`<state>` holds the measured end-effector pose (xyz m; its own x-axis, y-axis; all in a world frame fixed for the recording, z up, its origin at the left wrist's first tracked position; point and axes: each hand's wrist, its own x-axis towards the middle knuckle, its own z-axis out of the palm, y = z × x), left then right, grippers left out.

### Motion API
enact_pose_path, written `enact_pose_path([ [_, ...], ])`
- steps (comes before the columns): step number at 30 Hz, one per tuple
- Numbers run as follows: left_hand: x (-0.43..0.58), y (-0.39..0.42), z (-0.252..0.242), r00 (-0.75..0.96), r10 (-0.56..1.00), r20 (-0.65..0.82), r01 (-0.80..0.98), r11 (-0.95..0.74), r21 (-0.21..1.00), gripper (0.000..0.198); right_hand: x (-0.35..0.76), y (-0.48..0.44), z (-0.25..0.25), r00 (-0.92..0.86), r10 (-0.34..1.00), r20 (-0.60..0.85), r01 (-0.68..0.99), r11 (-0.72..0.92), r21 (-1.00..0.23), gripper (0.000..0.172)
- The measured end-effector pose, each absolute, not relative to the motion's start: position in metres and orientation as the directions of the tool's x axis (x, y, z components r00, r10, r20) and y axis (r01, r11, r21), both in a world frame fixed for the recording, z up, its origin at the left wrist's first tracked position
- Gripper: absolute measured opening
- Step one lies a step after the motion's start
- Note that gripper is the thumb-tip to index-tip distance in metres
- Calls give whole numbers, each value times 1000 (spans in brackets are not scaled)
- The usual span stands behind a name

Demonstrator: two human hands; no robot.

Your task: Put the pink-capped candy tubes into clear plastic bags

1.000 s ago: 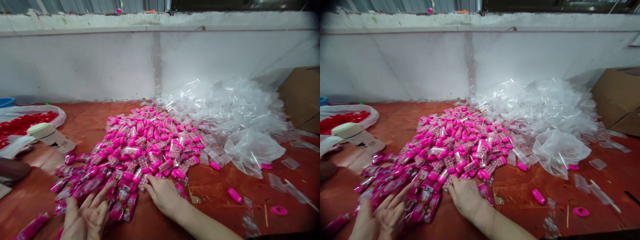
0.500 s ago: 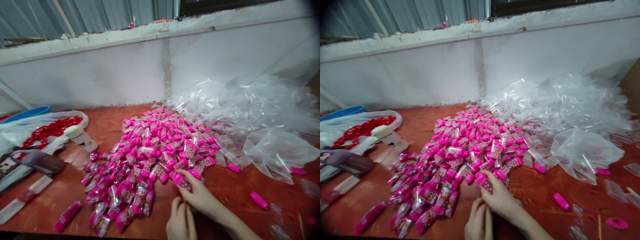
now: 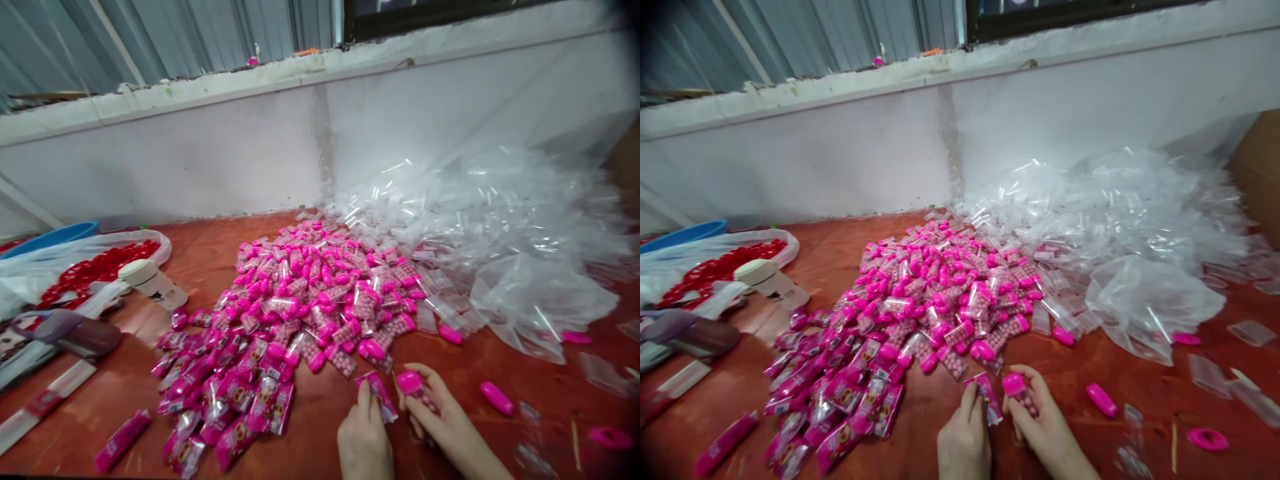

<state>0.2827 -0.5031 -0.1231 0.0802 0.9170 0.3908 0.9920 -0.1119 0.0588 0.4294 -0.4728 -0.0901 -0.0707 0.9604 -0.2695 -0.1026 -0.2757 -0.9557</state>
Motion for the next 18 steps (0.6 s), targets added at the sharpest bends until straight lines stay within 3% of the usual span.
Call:
enact_pose_path([
  [6, 275, -497, -103, 90, 947, 308, 993, -111, 51, 51, 422, -470, -93, -42, 964, -262, -88, -265, -960, 56],
  [12, 270, -493, -107, 80, 930, 359, 992, -109, 63, 40, 420, -468, -72, 13, 978, -210, -18, -210, -978, 43],
  [18, 271, -491, -109, 66, 942, 328, 980, -123, 157, 34, 418, -467, -74, -41, 978, -204, -88, -207, -974, 39],
])
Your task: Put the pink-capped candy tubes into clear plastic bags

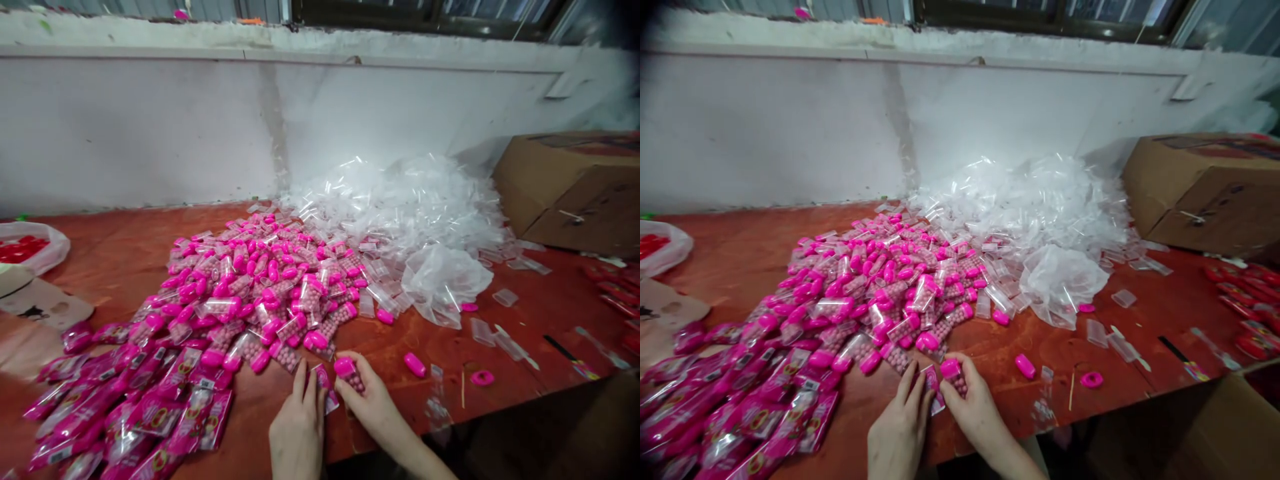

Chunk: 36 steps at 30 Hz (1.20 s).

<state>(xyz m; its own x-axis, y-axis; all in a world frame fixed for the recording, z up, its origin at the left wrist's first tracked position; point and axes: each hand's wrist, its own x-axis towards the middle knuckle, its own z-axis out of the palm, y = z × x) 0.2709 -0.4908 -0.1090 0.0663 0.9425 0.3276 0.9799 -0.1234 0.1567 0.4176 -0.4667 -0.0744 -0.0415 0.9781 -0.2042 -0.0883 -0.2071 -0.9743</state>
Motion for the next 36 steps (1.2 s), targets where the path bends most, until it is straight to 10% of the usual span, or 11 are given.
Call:
enact_pose_path([
  [7, 263, -491, -104, 31, 930, 367, 943, -149, 298, 33, 419, -466, -77, 4, 975, -224, -84, -223, -971, 40],
  [12, 259, -491, -90, -81, 909, 408, 736, -222, 640, 27, 409, -466, -63, -99, 984, -149, -144, -163, -976, 47],
  [17, 264, -496, -77, -364, 927, -90, 125, 144, 982, 50, 404, -463, -54, -114, 984, -133, -150, -150, -977, 41],
  [25, 272, -495, -58, -172, 802, -572, -462, 447, 766, 47, 402, -465, -42, -273, 943, -191, -280, -268, -922, 46],
  [36, 266, -492, -65, -85, 786, -612, -502, 497, 708, 59, 399, -459, -35, -224, 955, -197, -79, -219, -972, 32],
])
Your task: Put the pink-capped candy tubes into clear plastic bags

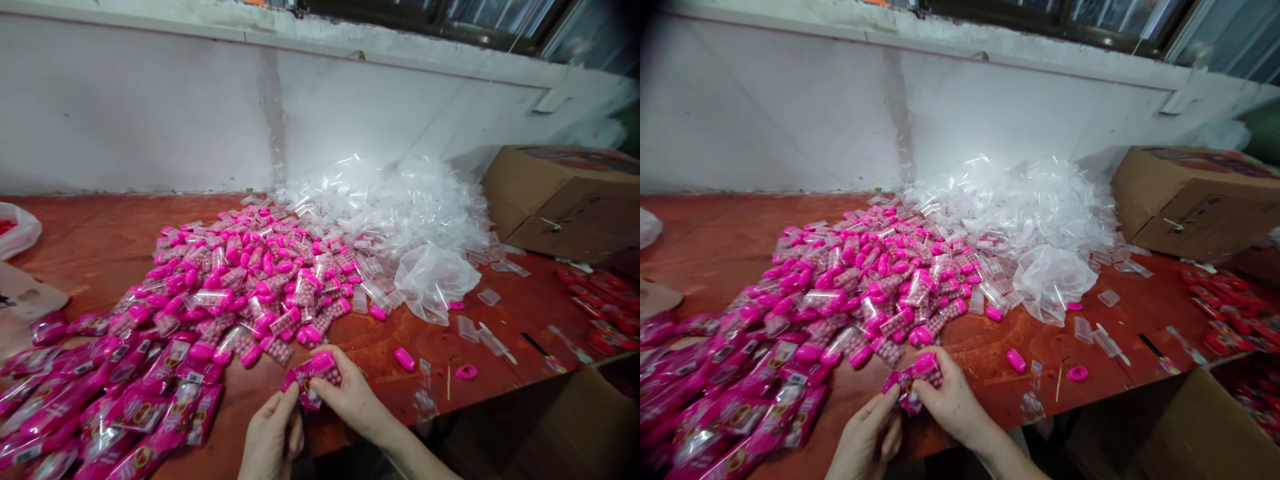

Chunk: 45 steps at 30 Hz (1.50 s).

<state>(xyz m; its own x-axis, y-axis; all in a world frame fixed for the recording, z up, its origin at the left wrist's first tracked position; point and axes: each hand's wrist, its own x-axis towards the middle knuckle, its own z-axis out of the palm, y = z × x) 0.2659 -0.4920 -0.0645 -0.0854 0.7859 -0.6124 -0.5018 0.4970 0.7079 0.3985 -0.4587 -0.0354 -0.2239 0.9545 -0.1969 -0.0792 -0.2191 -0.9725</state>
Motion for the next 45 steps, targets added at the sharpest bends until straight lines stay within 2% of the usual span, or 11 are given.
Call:
enact_pose_path([
  [3, 260, -492, -60, -142, 779, -611, -524, 465, 714, 59, 403, -455, -38, -307, 926, -219, -126, -268, -955, 41],
  [5, 256, -490, -51, -165, 767, -620, -566, 441, 696, 60, 408, -454, -41, -350, 899, -263, -264, -365, -893, 49],
  [9, 253, -486, -32, -184, 721, -668, -687, 391, 613, 64, 413, -460, -42, -398, 868, -297, -483, -474, -736, 47],
  [15, 259, -485, -34, -132, 696, -705, -751, 394, 530, 60, 402, -477, -43, -355, 884, -305, -445, -447, -776, 70],
  [19, 259, -486, -36, -119, 679, -724, -792, 375, 482, 56, 399, -480, -46, -402, 857, -323, -490, -499, -714, 75],
  [22, 258, -484, -33, -118, 669, -734, -823, 348, 449, 54, 401, -481, -49, -295, 907, -299, -375, -398, -837, 64],
  [25, 259, -484, -32, -107, 666, -738, -836, 341, 429, 57, 401, -484, -53, -183, 972, -150, -128, -175, -976, 48],
  [31, 261, -486, -35, -123, 697, -706, -819, 330, 469, 57, 398, -490, -65, -72, 997, 27, 253, 45, -966, 41],
  [35, 262, -487, -39, -119, 711, -693, -788, 358, 501, 59, 398, -492, -67, -51, 998, 29, 301, 43, -952, 43],
  [41, 268, -489, -51, -88, 756, -649, -679, 431, 594, 61, 397, -496, -70, -152, 982, -109, 290, -61, -955, 55],
  [45, 271, -489, -59, 1, 757, -653, -575, 535, 619, 60, 400, -496, -69, -182, 970, -163, 407, -76, -910, 60],
])
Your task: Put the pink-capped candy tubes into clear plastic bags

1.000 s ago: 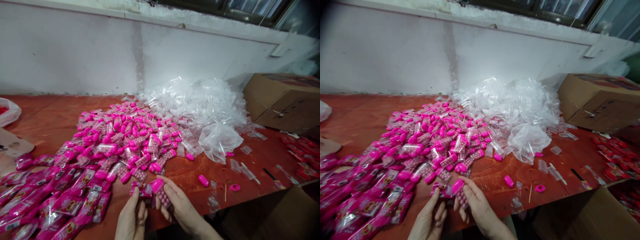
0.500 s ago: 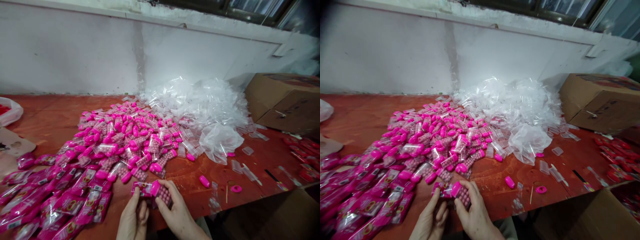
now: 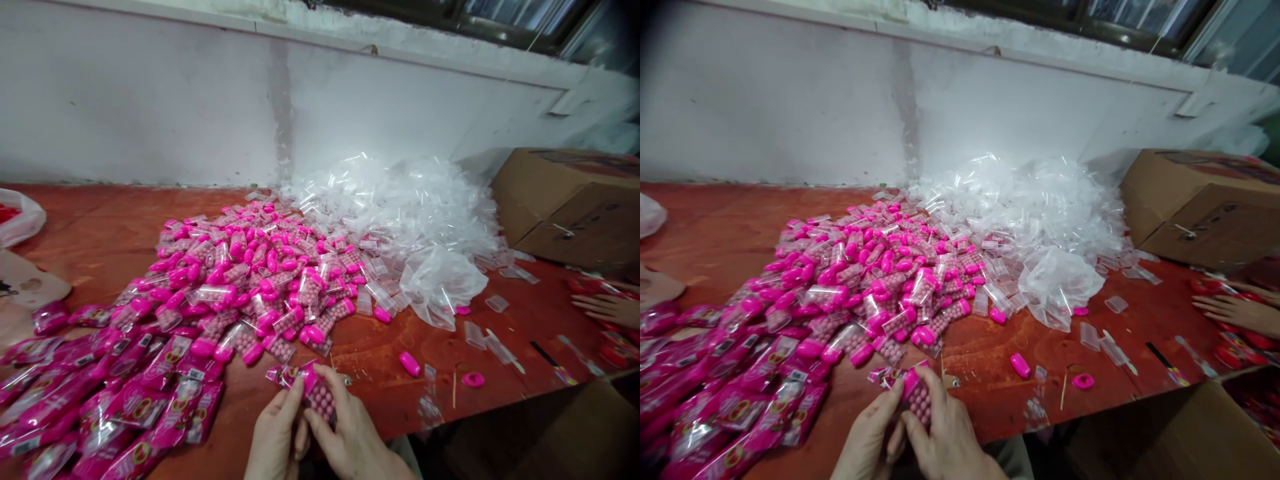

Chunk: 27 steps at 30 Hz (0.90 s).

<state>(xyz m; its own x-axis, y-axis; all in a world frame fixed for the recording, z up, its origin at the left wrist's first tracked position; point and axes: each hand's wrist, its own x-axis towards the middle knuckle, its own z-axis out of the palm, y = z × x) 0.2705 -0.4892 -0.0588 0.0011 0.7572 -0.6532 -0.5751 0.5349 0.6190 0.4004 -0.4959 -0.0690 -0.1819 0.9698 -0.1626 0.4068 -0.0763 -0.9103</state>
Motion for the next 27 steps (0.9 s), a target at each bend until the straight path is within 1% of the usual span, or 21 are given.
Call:
enact_pose_path([
  [1, 270, -489, -60, 25, 755, -656, -565, 552, 613, 60, 402, -495, -67, -197, 967, -163, 415, -68, -907, 61],
  [2, 269, -489, -61, 44, 754, -655, -565, 560, 606, 59, 403, -494, -65, -223, 961, -162, 384, -66, -921, 62],
  [3, 268, -489, -62, 56, 757, -651, -573, 558, 600, 58, 404, -493, -63, -261, 951, -165, 310, -80, -947, 62],
  [5, 266, -489, -63, 71, 772, -632, -587, 545, 599, 55, 404, -491, -60, -358, 911, -204, 77, -189, -979, 63],
  [7, 264, -491, -64, 82, 789, -609, -580, 535, 615, 54, 403, -491, -60, -464, 849, -253, -149, -357, -922, 71],
  [8, 264, -491, -65, 92, 796, -598, -567, 535, 626, 56, 403, -491, -61, -506, 815, -284, -228, -443, -867, 76],
  [10, 263, -492, -68, 113, 809, -576, -527, 540, 656, 60, 402, -491, -62, -571, 753, -326, -324, -573, -753, 85],
  [11, 263, -492, -69, 119, 816, -565, -505, 540, 674, 61, 403, -491, -62, -593, 731, -338, -336, -606, -720, 86],
  [12, 262, -492, -71, 120, 823, -555, -483, 537, 691, 62, 404, -490, -62, -593, 725, -349, -317, -609, -727, 85],
  [13, 262, -492, -73, 119, 827, -549, -464, 535, 706, 61, 406, -490, -61, -568, 745, -350, -265, -568, -779, 83],
  [15, 260, -491, -76, 123, 824, -553, -444, 544, 712, 58, 410, -488, -57, -472, 833, -289, -69, -361, -930, 76],
  [16, 260, -492, -76, 139, 816, -561, -443, 558, 701, 58, 411, -487, -55, -426, 874, -235, 40, -242, -970, 72],
  [17, 260, -492, -77, 161, 804, -572, -445, 576, 685, 58, 412, -486, -54, -394, 899, -192, 111, -161, -981, 69],
  [18, 260, -493, -77, 183, 793, -581, -450, 593, 668, 58, 411, -485, -52, -388, 902, -190, 125, -153, -980, 69],
  [19, 261, -494, -77, 203, 786, -584, -454, 604, 655, 58, 410, -484, -52, -409, 881, -237, 82, -223, -971, 72],
  [20, 263, -496, -77, 216, 787, -578, -458, 605, 651, 58, 409, -483, -52, -444, 843, -304, 0, -340, -940, 76],
  [22, 265, -499, -79, 229, 802, -552, -459, 589, 665, 59, 404, -481, -53, -536, 739, -409, -174, -571, -803, 83],
  [23, 265, -500, -81, 231, 812, -536, -459, 577, 676, 59, 402, -480, -56, -565, 707, -426, -224, -628, -745, 87],
  [24, 264, -501, -83, 245, 815, -524, -454, 575, 681, 59, 400, -480, -58, -572, 704, -421, -251, -639, -727, 89],
  [25, 263, -502, -85, 264, 812, -521, -447, 581, 680, 59, 398, -480, -62, -556, 729, -401, -264, -612, -746, 89],
  [27, 257, -501, -88, 275, 801, -532, -443, 597, 669, 59, 395, -483, -69, -514, 791, -332, -252, -510, -823, 84],
])
